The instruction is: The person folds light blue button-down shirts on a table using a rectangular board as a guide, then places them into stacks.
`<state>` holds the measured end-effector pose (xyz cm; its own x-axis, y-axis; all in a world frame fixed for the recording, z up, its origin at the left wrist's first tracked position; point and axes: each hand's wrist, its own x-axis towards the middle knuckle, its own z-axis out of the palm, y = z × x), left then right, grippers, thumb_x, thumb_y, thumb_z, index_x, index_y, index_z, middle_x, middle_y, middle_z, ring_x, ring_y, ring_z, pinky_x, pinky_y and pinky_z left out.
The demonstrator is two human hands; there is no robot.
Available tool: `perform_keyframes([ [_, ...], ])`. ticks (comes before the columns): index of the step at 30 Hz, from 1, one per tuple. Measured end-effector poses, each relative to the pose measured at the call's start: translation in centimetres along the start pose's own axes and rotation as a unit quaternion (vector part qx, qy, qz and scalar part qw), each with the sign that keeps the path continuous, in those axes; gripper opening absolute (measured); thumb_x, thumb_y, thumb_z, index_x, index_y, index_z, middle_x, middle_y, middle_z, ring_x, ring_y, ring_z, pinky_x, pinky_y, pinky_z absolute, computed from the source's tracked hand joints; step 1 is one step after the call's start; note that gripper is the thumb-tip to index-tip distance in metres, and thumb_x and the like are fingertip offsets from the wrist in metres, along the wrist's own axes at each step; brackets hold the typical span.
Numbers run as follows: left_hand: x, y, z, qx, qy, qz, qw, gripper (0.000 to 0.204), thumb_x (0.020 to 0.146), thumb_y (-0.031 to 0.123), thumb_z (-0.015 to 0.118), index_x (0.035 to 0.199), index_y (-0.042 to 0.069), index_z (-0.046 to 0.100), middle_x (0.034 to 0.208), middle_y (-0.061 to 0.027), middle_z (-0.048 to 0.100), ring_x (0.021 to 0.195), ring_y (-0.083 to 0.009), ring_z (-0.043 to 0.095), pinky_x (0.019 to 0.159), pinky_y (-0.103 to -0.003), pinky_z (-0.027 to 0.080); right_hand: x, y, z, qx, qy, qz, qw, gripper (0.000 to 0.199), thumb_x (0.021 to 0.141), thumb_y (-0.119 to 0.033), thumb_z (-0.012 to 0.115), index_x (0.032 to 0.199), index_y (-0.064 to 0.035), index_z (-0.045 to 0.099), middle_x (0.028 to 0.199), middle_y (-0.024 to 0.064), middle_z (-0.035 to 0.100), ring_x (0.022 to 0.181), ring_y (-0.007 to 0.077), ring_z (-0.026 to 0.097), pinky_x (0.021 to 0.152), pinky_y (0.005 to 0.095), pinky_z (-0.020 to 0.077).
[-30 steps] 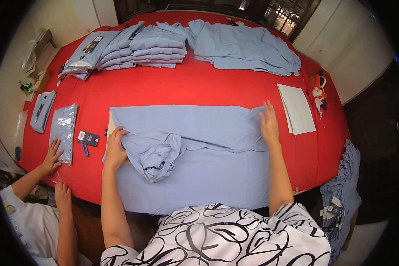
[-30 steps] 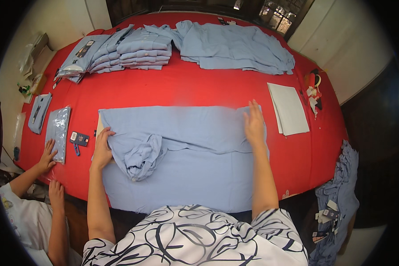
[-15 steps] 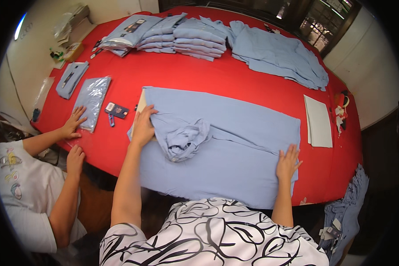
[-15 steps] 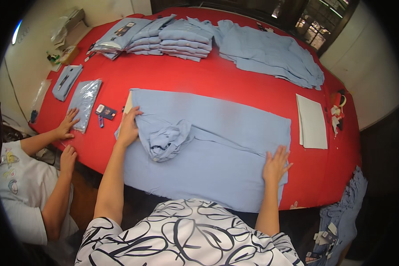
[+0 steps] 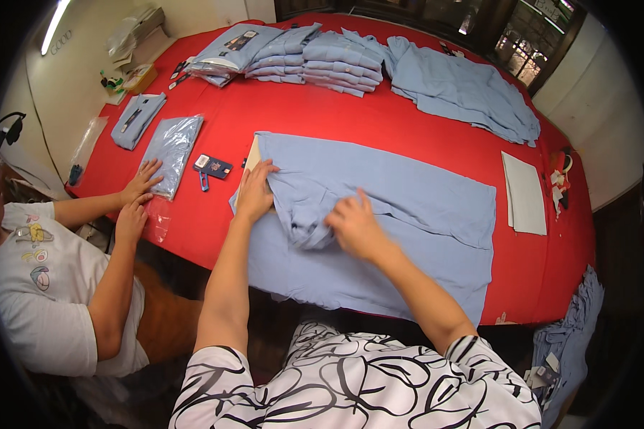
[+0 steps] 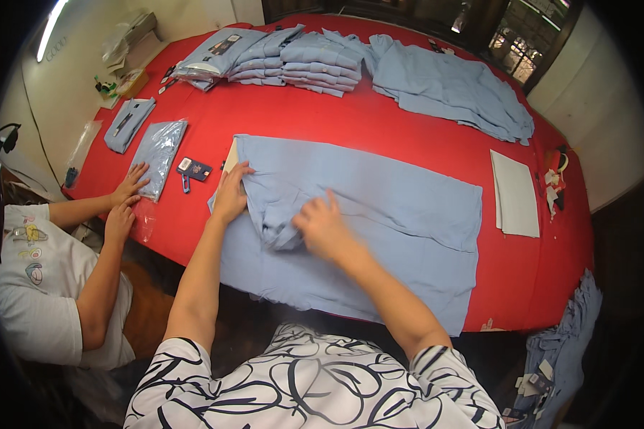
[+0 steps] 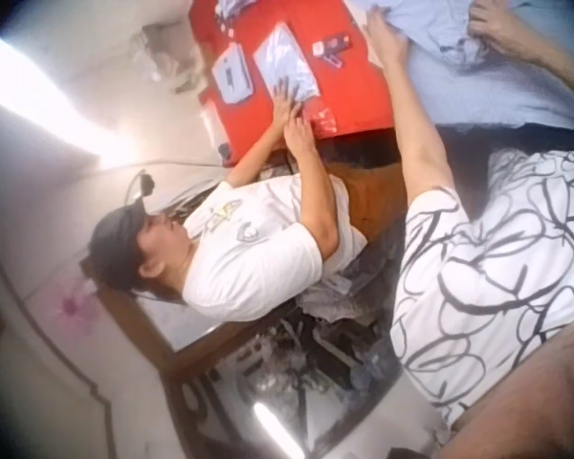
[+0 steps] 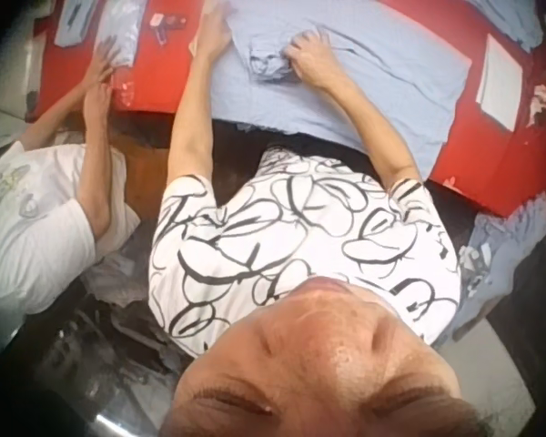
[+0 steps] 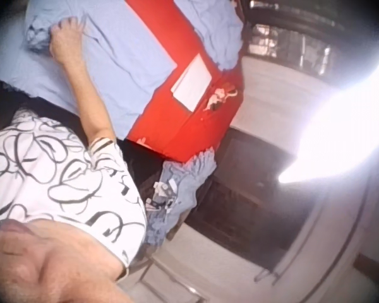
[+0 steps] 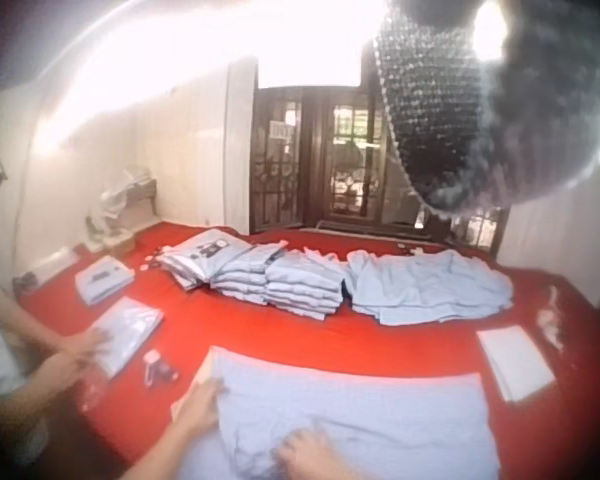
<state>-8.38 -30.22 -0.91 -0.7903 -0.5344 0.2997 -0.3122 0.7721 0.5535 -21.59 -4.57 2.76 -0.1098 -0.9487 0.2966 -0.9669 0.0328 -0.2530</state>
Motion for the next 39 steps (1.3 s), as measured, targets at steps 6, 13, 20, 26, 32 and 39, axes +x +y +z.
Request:
perform_keyframes([
  [6,-0.4,-0.7,0.0,0.03,0.005,0.014,0.999,0.045,0.071,0.002,0.061,0.113,0.017,0.058,0.144,-0.0093,0.046,0.141,-0.0309,0.033,0.118,-0.049,0.017,-5.8,-10.7,-4.9,0.244,-0.224,0.002,0.944,0.024,0.076,-0.001,0.059,0.1,-0.0051,0.059,0.094,0.0146,0.053,0.096,0.0346,0.057,0.093,0.0462,0.0444],
  [13,-0.2,-1.3,-0.8,0.031,-0.03,0.011,0.999,0.044,0.071,0.022,0.078,0.111,0.014,0.06,0.142,-0.0115,0.046,0.137,-0.0321,0.037,0.116,-0.053,0.019,-4.5,-3.3,-14.5,0.446,0.1,0.307,0.835,0.028,0.089,-0.005,0.058,0.117,-0.0018,0.06,0.116,0.0093,0.063,0.098,0.0138,0.06,0.087,0.0337,0.048],
  [20,1.1,0.4,-1.2,0.024,-0.047,0.017,0.998,0.064,0.067,0.036,0.085,0.116,0.005,0.059,0.137,-0.0138,0.047,0.134,-0.0324,0.037,0.115,-0.053,0.022,-12.5,1.7,-9.4,0.209,0.254,0.504,0.799,0.034,0.095,-0.033,0.059,0.112,-0.0031,0.064,0.094,0.0039,0.063,0.084,0.0101,0.056,0.077,0.0262,0.0451],
  [26,1.3,1.7,-2.3,0.116,0.015,0.105,0.988,0.073,0.065,0.029,0.086,0.126,0.007,0.053,0.135,-0.0112,0.047,0.131,-0.0342,0.035,0.111,-0.046,0.028,-13.7,-11.7,0.5,0.419,-0.307,0.344,0.782,0.055,0.098,-0.047,0.049,0.124,-0.0014,0.063,0.124,0.0175,0.064,0.11,0.0297,0.062,0.099,0.0383,0.0447],
  [32,1.0,0.4,-1.3,0.015,-0.057,0.104,0.993,0.058,0.067,0.024,0.085,0.117,0.006,0.059,0.118,-0.0101,0.054,0.119,-0.0318,0.043,0.102,-0.043,0.036,-12.1,-11.9,11.5,0.452,-0.501,0.423,0.605,0.109,0.079,-0.084,0.044,0.143,0.0042,0.042,0.149,0.0281,0.037,0.139,0.0369,0.035,0.114,0.0376,0.0283],
  [39,1.1,0.1,-1.6,-0.035,-0.031,0.075,0.996,0.049,0.066,0.022,0.085,0.107,0.006,0.062,0.111,-0.0081,0.056,0.113,-0.0305,0.046,0.096,-0.04,0.041,-6.3,-13.7,5.5,0.503,-0.452,0.295,0.675,0.097,0.088,-0.079,0.036,0.135,0.0043,0.052,0.149,0.0236,0.041,0.137,0.0356,0.039,0.114,0.0352,0.0281],
])
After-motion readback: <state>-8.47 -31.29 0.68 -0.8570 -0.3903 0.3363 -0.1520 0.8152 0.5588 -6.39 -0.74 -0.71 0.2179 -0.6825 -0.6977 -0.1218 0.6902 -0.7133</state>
